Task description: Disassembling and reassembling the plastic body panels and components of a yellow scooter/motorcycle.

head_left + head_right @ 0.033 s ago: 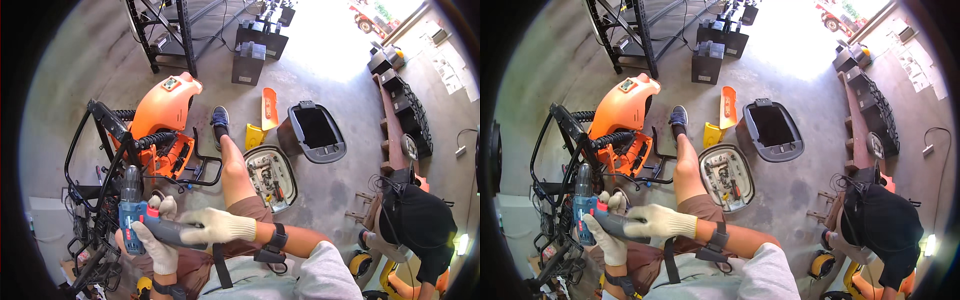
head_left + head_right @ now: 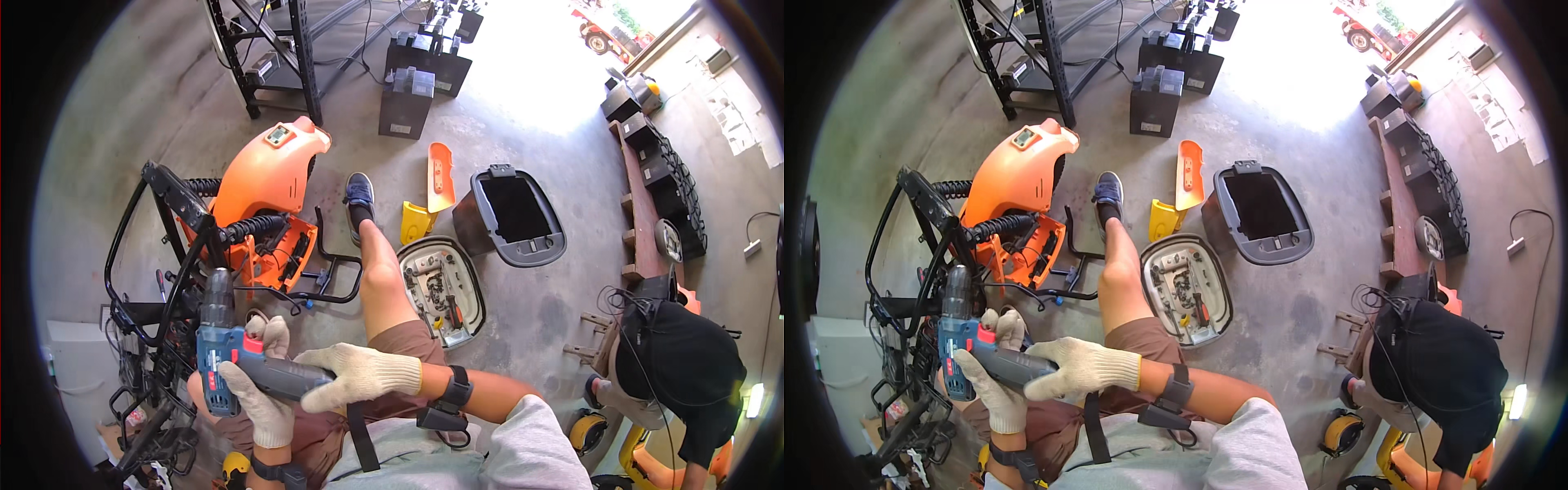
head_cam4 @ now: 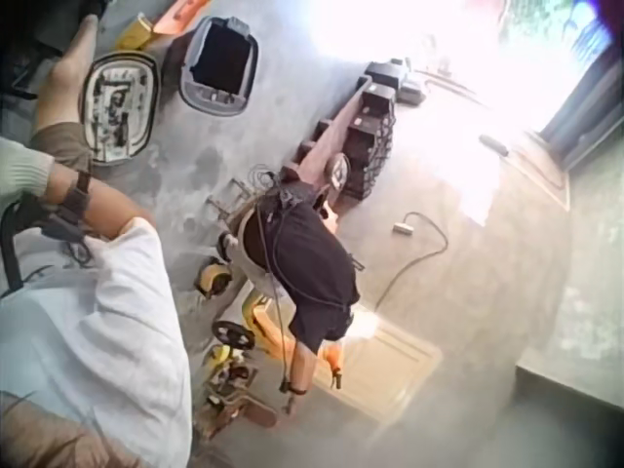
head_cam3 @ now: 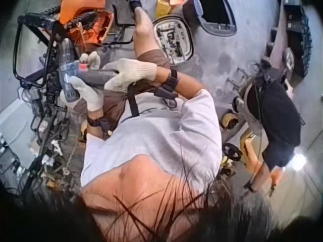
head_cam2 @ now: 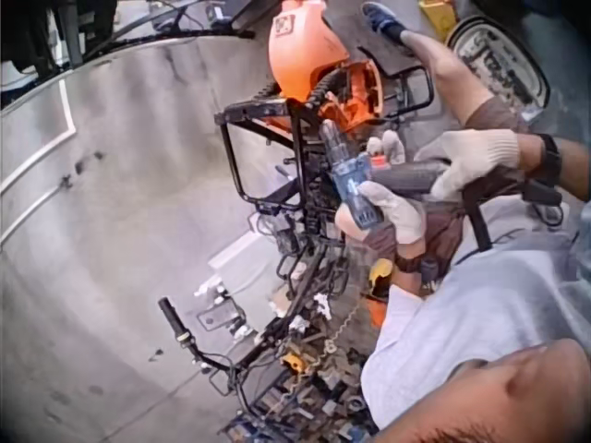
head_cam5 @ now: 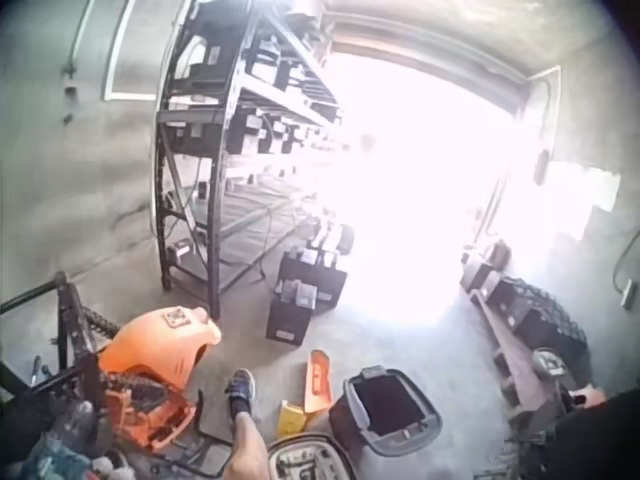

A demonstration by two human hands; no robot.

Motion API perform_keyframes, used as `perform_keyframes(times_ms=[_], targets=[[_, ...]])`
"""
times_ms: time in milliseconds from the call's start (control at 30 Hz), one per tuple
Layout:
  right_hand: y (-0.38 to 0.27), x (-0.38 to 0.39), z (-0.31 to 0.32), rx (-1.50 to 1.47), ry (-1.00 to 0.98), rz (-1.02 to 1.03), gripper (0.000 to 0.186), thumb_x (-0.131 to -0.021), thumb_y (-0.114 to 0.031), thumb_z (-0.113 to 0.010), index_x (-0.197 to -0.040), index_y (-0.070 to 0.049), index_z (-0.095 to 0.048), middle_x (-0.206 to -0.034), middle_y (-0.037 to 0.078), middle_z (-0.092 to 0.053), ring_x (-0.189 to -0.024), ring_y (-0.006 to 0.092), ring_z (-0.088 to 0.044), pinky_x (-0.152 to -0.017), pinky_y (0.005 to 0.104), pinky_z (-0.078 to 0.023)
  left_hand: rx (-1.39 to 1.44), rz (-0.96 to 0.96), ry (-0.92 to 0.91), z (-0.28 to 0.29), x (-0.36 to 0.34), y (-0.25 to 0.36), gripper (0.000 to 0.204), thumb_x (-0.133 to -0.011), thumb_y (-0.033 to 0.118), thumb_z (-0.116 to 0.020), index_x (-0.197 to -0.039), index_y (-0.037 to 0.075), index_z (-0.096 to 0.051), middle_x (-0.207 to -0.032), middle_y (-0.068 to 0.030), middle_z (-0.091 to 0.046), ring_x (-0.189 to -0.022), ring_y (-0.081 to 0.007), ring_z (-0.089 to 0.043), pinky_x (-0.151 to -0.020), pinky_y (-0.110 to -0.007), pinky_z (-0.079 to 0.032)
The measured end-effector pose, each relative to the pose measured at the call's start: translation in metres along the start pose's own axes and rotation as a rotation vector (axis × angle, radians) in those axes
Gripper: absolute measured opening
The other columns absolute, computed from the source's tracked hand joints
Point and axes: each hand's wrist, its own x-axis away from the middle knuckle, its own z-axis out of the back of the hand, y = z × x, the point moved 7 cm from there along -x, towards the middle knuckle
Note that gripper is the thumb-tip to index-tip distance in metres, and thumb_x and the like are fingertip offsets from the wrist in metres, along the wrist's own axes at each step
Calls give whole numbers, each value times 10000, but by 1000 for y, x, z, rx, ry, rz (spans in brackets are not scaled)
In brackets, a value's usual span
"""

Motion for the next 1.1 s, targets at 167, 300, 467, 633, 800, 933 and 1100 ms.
perform_keyframes(times_ms=[167, 300, 467, 633, 800, 933, 1100], targets=[[-13, 47, 21, -161, 110, 82, 603, -809, -388, -706, -1236, 15, -570, -972, 106, -650, -892, 140, -607, -774, 313, -491, -594, 88, -272, -23, 4, -2, 649, -902, 408, -678, -1346, -20, -477, -1255, -128, -604, -1179, -216, -549, -1025, -350, -425], [-4, 95, 82, 10, 499, -6, 585, -806, -306, -715, -1268, 19, -565, -1058, 101, -664, -955, 150, -606, -843, 306, -489, -611, 407, -390, -5, 2, -16, 455, -904, 149, -672, -1307, -10, -532, -1154, -112, -664, -1055, -163, -626, -915, -290, -491], [49, 143, 141, 64, 880, -220, 501, -801, -294, -717, -1185, 10, -614, -882, 48, -679, -793, 146, -617, -751, 318, -505, -490, 465, -124, 48, -12, -24, 308, -962, 161, -572, -1211, -20, -575, -1003, -113, -695, -918, -187, -672, -850, -315, -531], [153, 151, 160, 213, 938, -499, 411, -816, -351, -690, -972, 29, -692, -797, 46, -666, -745, 132, -600, -689, 310, -478, -30, 542, 20, 80, -10, -48, 317, -990, 207, -547, -1233, 4, -546, -987, -144, -691, -881, -256, -685, -825, -374, -551], [274, 159, 140, 17, 927, -702, 419, -845, -416, -672, -879, 1, -685, -732, 34, -641, -663, 149, -590, -633, 322, -465, 58, 629, 46, 96, -4, -72, 294, -994, 161, -540, -1229, -14, -553, -1006, -174, -694, -921, -283, -694, -849, -403, -566], [329, 149, 132, 186, 879, -708, 444, -845, -435, -675, -910, 3, -689, -732, 49, -653, -611, 141, -571, -577, 308, -450, 46, 614, 84, 104, -9, -79, 299, -992, 146, -536, -1224, -40, -559, -1021, -181, -692, -944, -289, -693, -862, -405, -565], [347, 153, 125, 83, 890, -834, 498, -801, -486, -706, -955, -13, -688, -733, 36, -642, -485, 134, -491, -441, 304, -378, -259, 586, -9, 98, -10, -79, 315, -984, 185, -563, -1228, -14, -547, -1073, -147, -672, -1002, -238, -666, -891, -367, -542]])
